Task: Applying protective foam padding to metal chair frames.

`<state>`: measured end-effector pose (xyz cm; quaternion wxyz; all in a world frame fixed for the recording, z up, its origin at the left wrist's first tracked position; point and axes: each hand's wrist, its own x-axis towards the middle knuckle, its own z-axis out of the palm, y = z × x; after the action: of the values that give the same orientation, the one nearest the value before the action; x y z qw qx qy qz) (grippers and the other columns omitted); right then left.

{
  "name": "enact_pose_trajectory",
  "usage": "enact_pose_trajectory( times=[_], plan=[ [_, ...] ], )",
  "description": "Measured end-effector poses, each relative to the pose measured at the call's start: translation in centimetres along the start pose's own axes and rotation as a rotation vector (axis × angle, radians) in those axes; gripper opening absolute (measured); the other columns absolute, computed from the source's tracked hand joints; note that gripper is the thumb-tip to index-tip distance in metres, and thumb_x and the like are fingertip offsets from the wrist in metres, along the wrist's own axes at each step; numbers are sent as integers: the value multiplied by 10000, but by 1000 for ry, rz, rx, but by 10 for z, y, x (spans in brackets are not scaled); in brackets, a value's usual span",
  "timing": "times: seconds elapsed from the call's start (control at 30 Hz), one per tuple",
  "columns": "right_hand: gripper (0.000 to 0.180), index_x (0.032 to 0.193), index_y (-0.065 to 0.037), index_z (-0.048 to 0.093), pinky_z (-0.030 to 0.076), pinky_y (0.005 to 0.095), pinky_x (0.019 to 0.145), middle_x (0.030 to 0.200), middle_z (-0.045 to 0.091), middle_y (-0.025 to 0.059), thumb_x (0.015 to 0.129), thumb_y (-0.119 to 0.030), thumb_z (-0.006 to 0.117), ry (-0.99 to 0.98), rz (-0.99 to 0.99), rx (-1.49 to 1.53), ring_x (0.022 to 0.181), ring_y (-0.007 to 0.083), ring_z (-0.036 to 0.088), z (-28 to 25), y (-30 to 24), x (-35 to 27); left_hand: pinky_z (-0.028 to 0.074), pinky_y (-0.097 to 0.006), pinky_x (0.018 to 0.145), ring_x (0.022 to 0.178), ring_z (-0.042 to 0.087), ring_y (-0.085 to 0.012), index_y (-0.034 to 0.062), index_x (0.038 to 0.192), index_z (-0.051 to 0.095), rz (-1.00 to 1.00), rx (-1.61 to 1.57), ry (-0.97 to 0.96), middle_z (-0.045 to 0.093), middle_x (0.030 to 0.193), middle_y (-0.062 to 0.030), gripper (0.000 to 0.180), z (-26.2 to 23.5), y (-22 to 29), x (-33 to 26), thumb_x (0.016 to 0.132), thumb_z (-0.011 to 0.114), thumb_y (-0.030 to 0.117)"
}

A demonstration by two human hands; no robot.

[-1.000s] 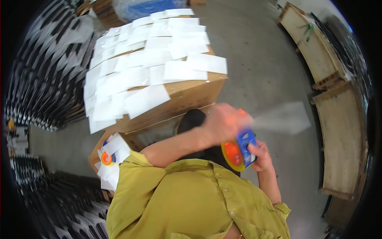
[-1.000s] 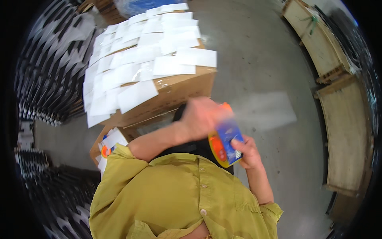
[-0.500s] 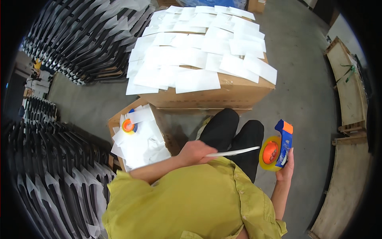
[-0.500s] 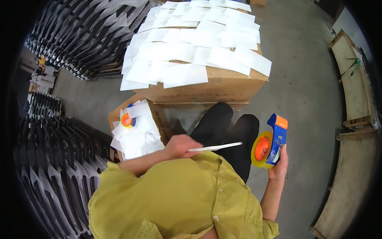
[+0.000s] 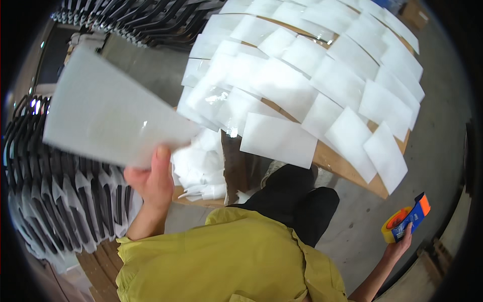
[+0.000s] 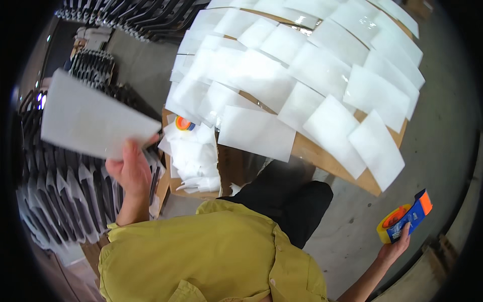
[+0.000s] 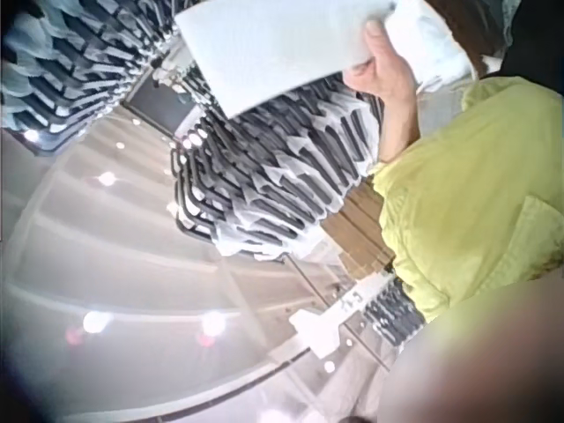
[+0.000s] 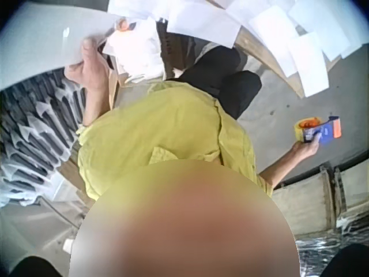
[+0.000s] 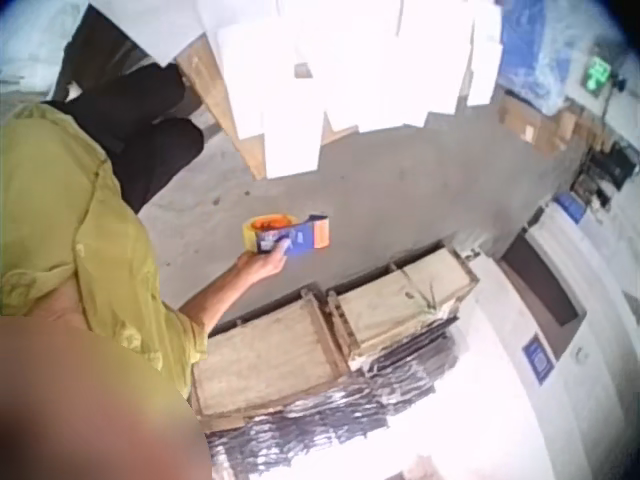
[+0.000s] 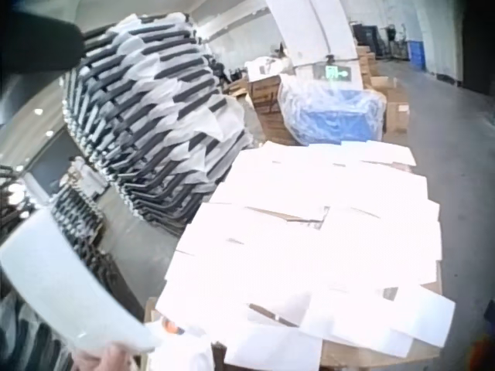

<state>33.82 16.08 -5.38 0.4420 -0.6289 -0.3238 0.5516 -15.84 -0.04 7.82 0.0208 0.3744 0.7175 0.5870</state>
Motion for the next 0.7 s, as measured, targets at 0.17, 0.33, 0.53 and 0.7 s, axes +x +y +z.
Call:
enact_pose_trajectory(
  times=[0.17,0.33,0.53,0.7],
  plan=[
    [380,1055,46,513,441,285,747,934,570,88,869,-283,479,-24,192,-58,822,154,558,5,-7,11,475,-281,708,737,588,-159,-47,968,545,-390,66,152,594,897,-85,225,-18,-9,44,825,563,126],
    [359,1017,43,533,460,267,669,832,584,71,852,-275,513,-53,270,-151,722,148,572,12,-73,-36,485,-263,671,700,595,-157,-39,991,533,-690,120,331,600,875,-80,286,-100,22,30,810,596,174],
    [302,965,32,560,434,238,611,774,570,48,825,-235,564,-251,197,-337,649,113,528,61,-148,-95,487,-262,598,658,599,-159,-28,975,531,-1008,159,475,603,831,-89,303,-177,53,-33,804,604,211],
    [291,977,36,538,422,223,661,824,582,33,794,-181,606,-605,179,-419,699,84,516,130,-185,-131,482,-257,589,625,598,-153,3,962,537,-1017,59,490,613,771,-82,338,-200,50,-46,780,631,272]
  ],
)
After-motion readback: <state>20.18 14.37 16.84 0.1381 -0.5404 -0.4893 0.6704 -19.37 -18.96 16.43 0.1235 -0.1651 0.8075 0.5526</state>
